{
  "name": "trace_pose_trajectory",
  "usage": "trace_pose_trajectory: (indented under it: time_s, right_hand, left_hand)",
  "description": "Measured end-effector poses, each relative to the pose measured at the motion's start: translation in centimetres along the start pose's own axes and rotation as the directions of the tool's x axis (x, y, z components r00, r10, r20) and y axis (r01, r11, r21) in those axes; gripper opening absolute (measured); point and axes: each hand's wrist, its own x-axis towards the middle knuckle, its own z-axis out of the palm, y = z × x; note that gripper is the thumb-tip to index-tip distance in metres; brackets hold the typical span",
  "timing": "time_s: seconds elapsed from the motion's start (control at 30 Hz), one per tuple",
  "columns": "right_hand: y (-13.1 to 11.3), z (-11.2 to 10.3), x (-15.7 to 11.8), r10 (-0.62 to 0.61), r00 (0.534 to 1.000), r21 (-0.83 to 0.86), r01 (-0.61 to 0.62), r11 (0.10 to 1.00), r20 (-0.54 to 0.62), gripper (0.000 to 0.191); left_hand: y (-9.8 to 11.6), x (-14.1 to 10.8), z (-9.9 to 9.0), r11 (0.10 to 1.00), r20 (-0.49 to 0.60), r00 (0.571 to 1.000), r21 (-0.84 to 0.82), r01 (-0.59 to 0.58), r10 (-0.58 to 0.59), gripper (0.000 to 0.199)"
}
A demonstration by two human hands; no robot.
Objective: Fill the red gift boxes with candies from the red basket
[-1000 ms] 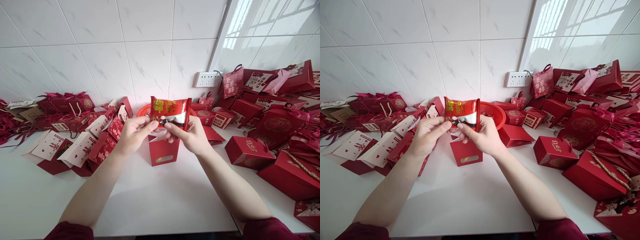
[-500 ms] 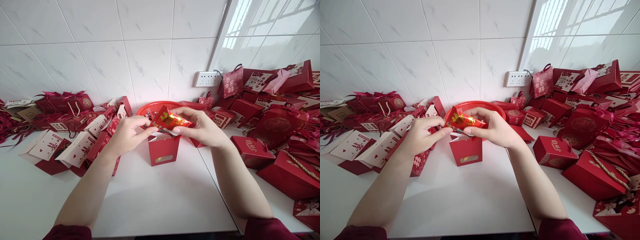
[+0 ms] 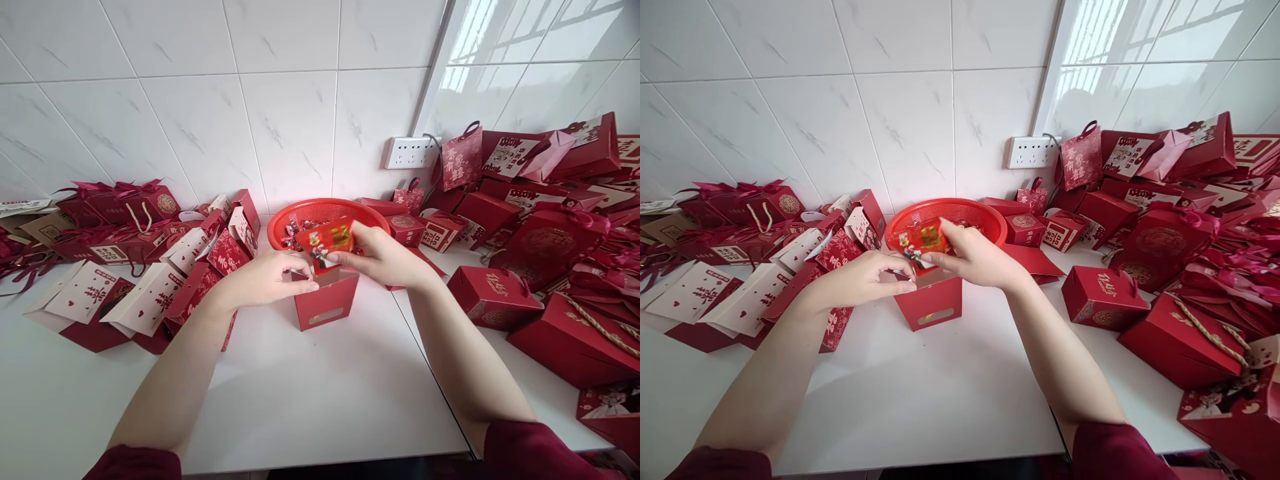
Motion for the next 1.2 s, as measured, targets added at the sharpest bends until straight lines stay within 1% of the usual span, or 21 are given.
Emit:
trace_pose_trajectory:
  time_s: [0.07, 0.13, 0.23, 0.3, 0.4, 0.47, 0.6, 0.7, 0.8, 0.87, 0.93, 1.0, 1.07, 1.2]
  right_hand:
    - [0.0, 0.0, 0.2, 0.008, 0.992, -0.108, 0.006, 0.994, 0.123, 0.02]
    - [-0.1, -0.3, 0.2, 0.016, 0.982, -0.128, 0.009, 0.992, 0.19, 0.019]
    - [-0.4, -1.0, -0.1, 0.014, 0.974, -0.13, 0.016, 0.991, 0.226, 0.014]
    - [-0.6, -1.3, -0.2, 0.006, 0.966, -0.151, 0.034, 0.988, 0.257, 0.01]
    - [-0.7, -1.6, -0.3, 0.011, 0.954, -0.164, 0.041, 0.986, 0.301, 0.007]
    - [-0.7, -1.6, -0.3, 0.024, 0.953, -0.164, 0.027, 0.986, 0.303, 0.009]
    - [-0.6, -1.6, -0.2, 0.05, 0.964, -0.184, -0.001, 0.983, 0.263, 0.011]
    - [-0.6, -1.6, -0.3, 0.068, 0.955, -0.213, -0.006, 0.977, 0.287, 0.008]
    - [-0.8, -1.4, -0.4, 0.076, 0.944, -0.219, -0.004, 0.976, 0.321, 0.018]
    - [-1.0, -1.2, -0.4, 0.062, 0.946, -0.197, 0.002, 0.98, 0.318, 0.027]
    - [-1.0, -1.1, -0.4, 0.049, 0.947, -0.161, 0.003, 0.987, 0.316, 0.032]
    - [-0.8, -1.1, -0.3, 0.06, 0.948, -0.15, -0.013, 0.989, 0.314, 0.029]
    - [-0.7, -1.1, -0.2, 0.096, 0.947, -0.174, -0.043, 0.984, 0.307, 0.024]
    - [-0.4, -1.0, -0.1, 0.126, 0.946, -0.188, -0.071, 0.98, 0.298, 0.022]
  left_hand:
    - [-0.1, 0.1, -0.1, 0.999, 0.018, 0.999, -0.037, 0.035, -0.034, 0.03]
    - [-0.1, 0.1, -0.2, 0.997, 0.037, 0.998, -0.061, 0.052, -0.05, 0.033]
    - [-0.3, 0.2, -0.4, 0.997, 0.059, 0.998, -0.061, 0.038, -0.035, 0.034]
    - [-0.6, 0.3, -0.5, 0.997, 0.037, 0.999, -0.062, 0.039, -0.037, 0.033]
    - [-0.9, 0.3, -0.7, 0.996, -0.005, 0.997, -0.056, 0.073, -0.073, 0.034]
    - [-1.1, 0.3, -0.7, 0.994, -0.017, 0.995, -0.06, 0.094, -0.095, 0.034]
    - [-1.1, 0.3, -0.7, 0.99, -0.042, 0.991, -0.057, 0.126, -0.128, 0.035]
    - [-1.0, 0.3, -0.8, 0.99, -0.021, 0.99, -0.022, 0.136, -0.136, 0.037]
    - [-1.1, 0.3, -0.8, 0.99, 0.014, 0.99, 0.021, 0.141, -0.142, 0.037]
    - [-1.1, 0.3, -0.8, 0.986, 0.04, 0.985, 0.025, 0.168, -0.169, 0.037]
    - [-1.3, 0.3, -0.8, 0.981, 0.054, 0.98, 0.014, 0.193, -0.193, 0.037]
    - [-1.4, 0.4, -0.8, 0.982, 0.06, 0.98, 0.0, 0.189, -0.189, 0.038]
    - [-1.5, 0.4, -0.7, 0.986, 0.071, 0.984, -0.01, 0.165, -0.164, 0.037]
    - [-1.9, 0.6, -0.6, 0.99, 0.086, 0.986, -0.018, 0.142, -0.14, 0.037]
